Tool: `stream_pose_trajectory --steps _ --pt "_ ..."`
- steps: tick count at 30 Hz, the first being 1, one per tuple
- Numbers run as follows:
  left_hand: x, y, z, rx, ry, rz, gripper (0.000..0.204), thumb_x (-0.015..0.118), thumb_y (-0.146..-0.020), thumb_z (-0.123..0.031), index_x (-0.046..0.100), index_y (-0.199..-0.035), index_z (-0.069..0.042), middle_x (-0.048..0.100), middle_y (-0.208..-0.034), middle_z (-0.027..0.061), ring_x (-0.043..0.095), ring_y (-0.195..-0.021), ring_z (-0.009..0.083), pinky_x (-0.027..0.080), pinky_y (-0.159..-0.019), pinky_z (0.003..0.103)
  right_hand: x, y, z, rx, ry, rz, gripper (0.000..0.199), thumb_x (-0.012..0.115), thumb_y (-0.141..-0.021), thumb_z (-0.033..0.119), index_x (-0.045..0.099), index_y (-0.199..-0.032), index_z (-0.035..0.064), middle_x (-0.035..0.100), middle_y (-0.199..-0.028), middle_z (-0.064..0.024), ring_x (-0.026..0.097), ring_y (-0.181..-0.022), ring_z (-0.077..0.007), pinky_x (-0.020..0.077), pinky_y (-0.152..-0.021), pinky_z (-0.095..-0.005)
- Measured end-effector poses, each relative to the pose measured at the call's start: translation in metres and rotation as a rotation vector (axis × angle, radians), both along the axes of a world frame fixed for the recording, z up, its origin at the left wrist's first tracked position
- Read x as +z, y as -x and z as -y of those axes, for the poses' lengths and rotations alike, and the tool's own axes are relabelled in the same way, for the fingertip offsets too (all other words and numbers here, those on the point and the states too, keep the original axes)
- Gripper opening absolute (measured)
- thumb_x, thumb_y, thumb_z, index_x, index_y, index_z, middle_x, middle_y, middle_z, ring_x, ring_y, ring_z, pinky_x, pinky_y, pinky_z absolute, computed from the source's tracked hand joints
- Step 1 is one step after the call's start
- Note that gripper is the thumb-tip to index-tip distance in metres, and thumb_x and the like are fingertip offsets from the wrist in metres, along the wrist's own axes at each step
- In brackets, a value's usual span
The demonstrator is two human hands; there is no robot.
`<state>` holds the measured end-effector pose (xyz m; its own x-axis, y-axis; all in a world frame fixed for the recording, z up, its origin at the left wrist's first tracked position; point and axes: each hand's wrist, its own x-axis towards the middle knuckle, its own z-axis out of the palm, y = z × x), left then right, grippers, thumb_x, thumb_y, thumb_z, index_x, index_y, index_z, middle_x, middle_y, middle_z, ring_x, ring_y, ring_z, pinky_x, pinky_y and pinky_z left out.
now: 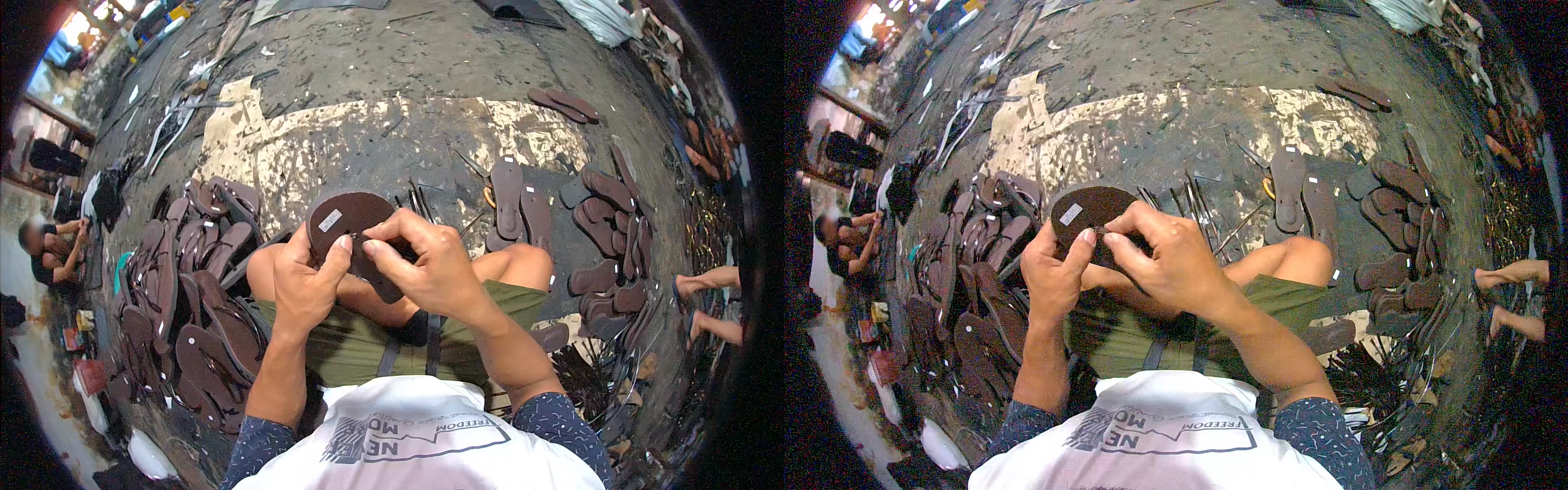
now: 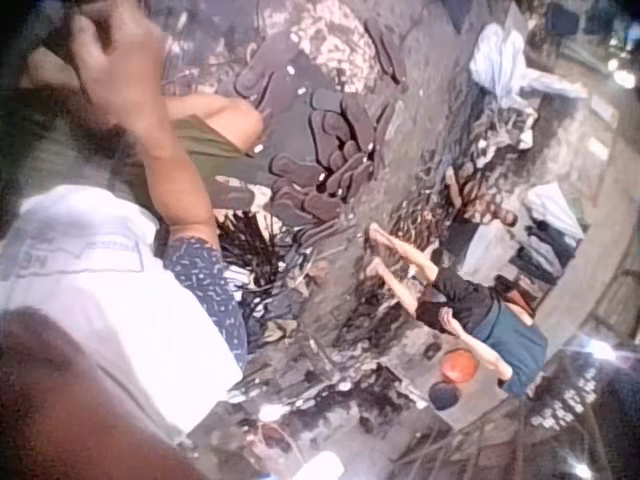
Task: The person sits on the floor and assembles flip-flops by inserting metal pins through the straps and into the soles. They repeatedly pick up a sole, insert a pin, and place the finished unit aside.
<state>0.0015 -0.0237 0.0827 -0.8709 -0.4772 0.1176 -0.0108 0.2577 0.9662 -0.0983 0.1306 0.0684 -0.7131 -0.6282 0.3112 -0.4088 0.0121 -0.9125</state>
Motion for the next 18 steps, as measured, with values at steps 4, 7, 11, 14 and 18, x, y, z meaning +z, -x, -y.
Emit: stream_pose_trajectory --steps 4,7,11,14,18 --pt "0.002 0.000 0.000 -0.037 0.194 0.040 0.024 0.067 -0.097 -0.007 0.066 -0.120 0.003 0.072 -0.093 0.0023 0.063 -0.078 0.0072 0.053 -0.070 0.022 0.000 -0.002 0.003 -0.062 -0.034 -0.123 0.014 0.072 -0.090 0.012 0.063 -0.094 0.0013 0.070 -0.087 -0.0162 0.071 -0.080 -0.0356 0.0560 -0.067 -0.0426" --pt "0.001 0.000 -0.001 -0.003 0.323 0.009 0.026 0.069 -0.091 -0.004 0.067 -0.116 0.003 0.070 -0.080 0.0006 0.059 -0.065 0.0058 0.049 -0.058 0.024 0.003 -0.004 0.004 -0.055 -0.078 -0.299 0.015 0.071 -0.090 0.012 0.061 -0.093 0.0018 0.069 -0.086 -0.0160 0.070 -0.079 -0.0359 0.0556 -0.066 -0.0439" --pt "-0.010 0.004 -0.003 0.044 0.408 -0.049 0.033 0.068 -0.086 -0.001 0.065 -0.119 0.005 0.072 -0.081 0.0090 0.064 -0.065 0.0096 0.051 -0.058 0.030 0.002 -0.009 0.010 -0.085 -0.063 -0.356 0.016 0.070 -0.090 0.011 0.057 -0.091 0.0013 0.065 -0.082 -0.0170 0.067 -0.075 -0.0377 0.0541 -0.065 -0.0459" --pt "-0.013 -0.001 -0.011 -0.073 0.532 -0.010 0.048 0.064 -0.089 0.000 0.056 -0.135 0.004 0.072 -0.099 0.0210 0.071 -0.081 0.0272 0.056 -0.071 0.036 -0.012 -0.010 0.008 -0.136 -0.107 -0.326 0.018 0.069 -0.091 0.011 0.054 -0.091 0.0011 0.063 -0.080 -0.0181 0.066 -0.074 -0.0397 0.0532 -0.063 -0.0479" --pt "-0.040 0.005 -0.005 -0.131 0.429 -0.046 0.058 0.061 -0.091 0.002 0.049 -0.148 0.002 0.069 -0.117 0.0286 0.073 -0.104 0.0362 0.057 -0.087 0.039 -0.031 -0.002 0.014 -0.143 -0.079 -0.226 0.017 0.067 -0.094 0.015 0.056 -0.093 0.0010 0.066 -0.082 -0.0203 0.067 -0.075 -0.0417 0.0541 -0.063 -0.0492"
